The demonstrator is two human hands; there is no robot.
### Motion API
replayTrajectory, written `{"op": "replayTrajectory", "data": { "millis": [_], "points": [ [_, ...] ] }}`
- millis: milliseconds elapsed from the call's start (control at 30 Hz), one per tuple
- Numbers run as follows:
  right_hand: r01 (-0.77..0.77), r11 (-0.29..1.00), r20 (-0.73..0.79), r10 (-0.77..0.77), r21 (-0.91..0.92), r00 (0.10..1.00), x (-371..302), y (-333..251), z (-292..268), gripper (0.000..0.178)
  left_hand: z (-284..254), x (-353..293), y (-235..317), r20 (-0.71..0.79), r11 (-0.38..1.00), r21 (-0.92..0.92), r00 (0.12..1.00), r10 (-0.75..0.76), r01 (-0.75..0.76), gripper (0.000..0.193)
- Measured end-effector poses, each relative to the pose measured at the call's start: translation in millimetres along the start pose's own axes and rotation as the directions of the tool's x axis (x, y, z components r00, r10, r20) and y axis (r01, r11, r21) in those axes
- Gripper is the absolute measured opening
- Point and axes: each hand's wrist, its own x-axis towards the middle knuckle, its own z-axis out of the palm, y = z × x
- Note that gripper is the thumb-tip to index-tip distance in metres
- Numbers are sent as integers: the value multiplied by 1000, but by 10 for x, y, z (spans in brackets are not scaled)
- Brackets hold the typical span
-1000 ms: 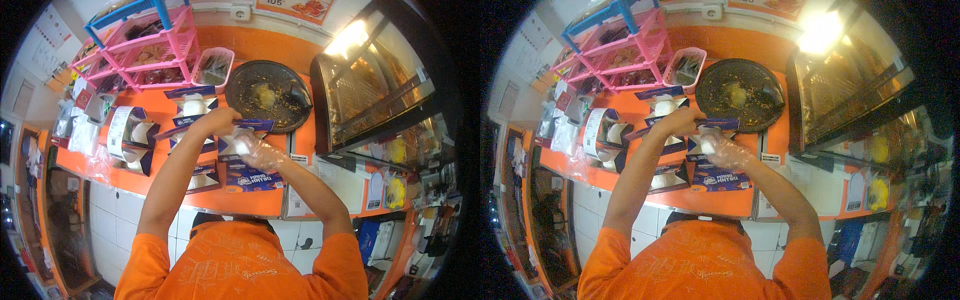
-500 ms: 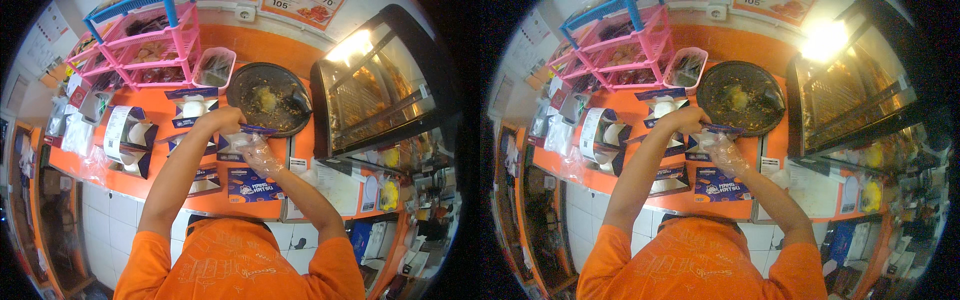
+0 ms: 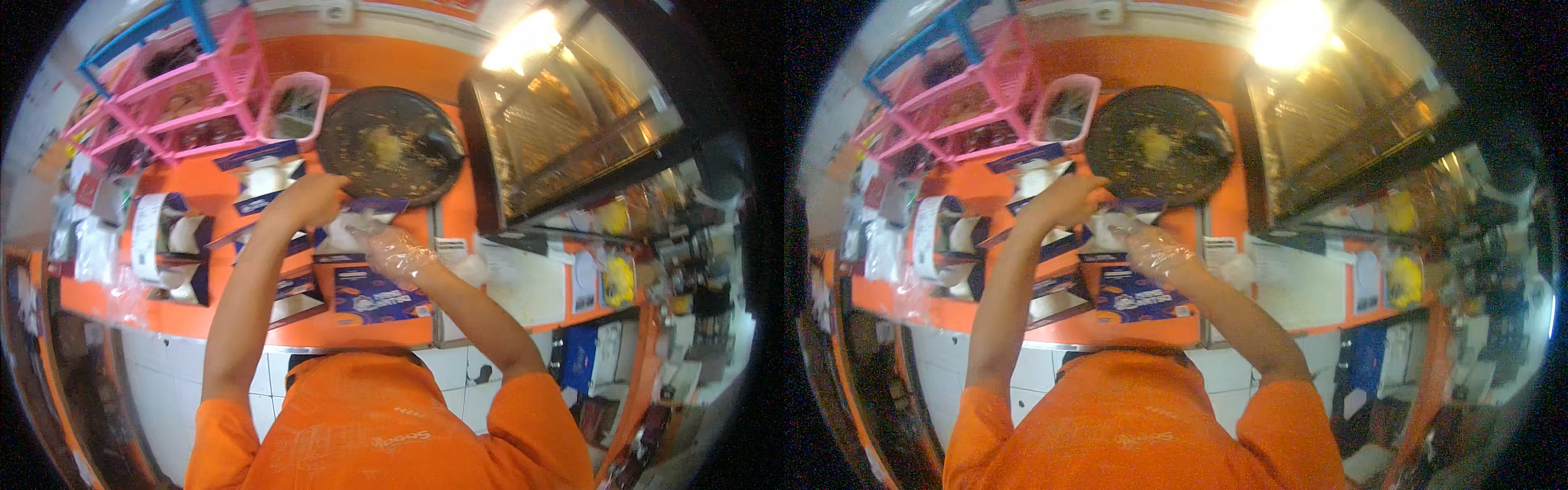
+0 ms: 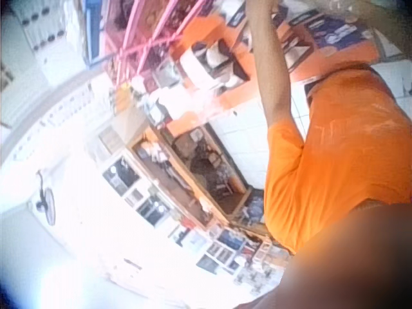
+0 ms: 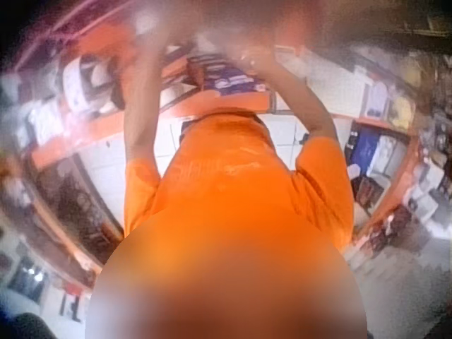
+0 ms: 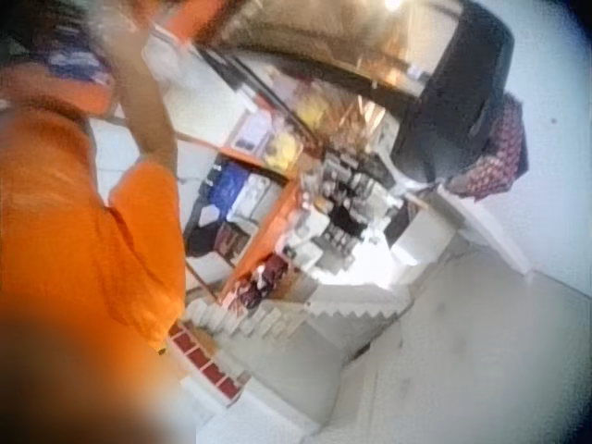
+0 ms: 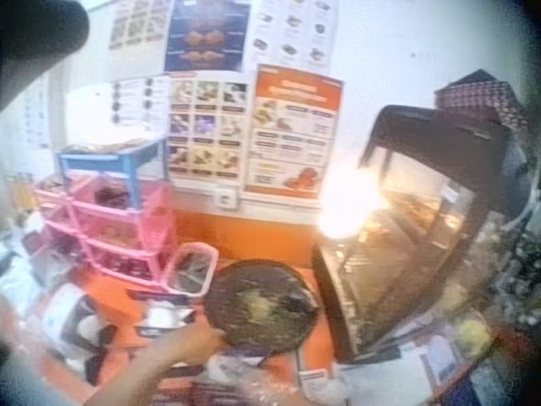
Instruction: The person assembles multiple food orders by placing white buns and yellow scrambled egg portions into branded boxes, then adds receipts and places the boxes into a plastic bag. The person handles buns, eggs, boxes, receipts, and bags throughout the process.
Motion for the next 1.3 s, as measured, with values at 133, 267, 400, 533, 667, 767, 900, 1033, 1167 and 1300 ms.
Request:
{"op": "replayTrajectory", "data": {
  "millis": [133,267,400,533,667,767,900,1033,1167,1300],
  "points": [
    [-80,990,-310,39,-120,950,-913,156,-502,58,-121,-981,592,-246,970,-227,969,27,-85,56],
    [-565,699,-227,522,-438,822,-1428,275,-661,67,315,-1500,1049,-115,950,-291,990,85,-115,45],
    [-595,689,-12,649,-415,760,-1361,377,-551,71,747,-1484,1076,-102,972,-234,994,-34,10,33],
    [-563,793,-216,523,-231,825,-1309,447,-602,46,820,-1446,986,-188,924,-378,972,-144,64,25],
    [-247,803,-316,467,543,826,-1515,292,-944,44,771,-1406,976,-178,935,-340,969,-169,101,28],
    [-77,290,56,80,954,995,-1640,-40,-915,48,755,-1368,1009,-131,926,-353,973,-191,134,31],
    [241,879,-253,-145,410,957,-1325,-526,168,57,692,-1341,1026,-74,894,-396,963,-259,211,29],
    [347,934,-390,-291,81,874,-1097,-442,736,66,552,-1315,939,14,897,-358,963,-271,258,20],
    [41,941,-63,-21,335,998,-1011,-344,615,59,456,-1270,838,95,837,-412,930,-354,360,14],
    [10,887,-360,177,462,916,-988,-399,540,47,412,-1218,804,77,867,-382,946,-316,320,17]
  ]
}}
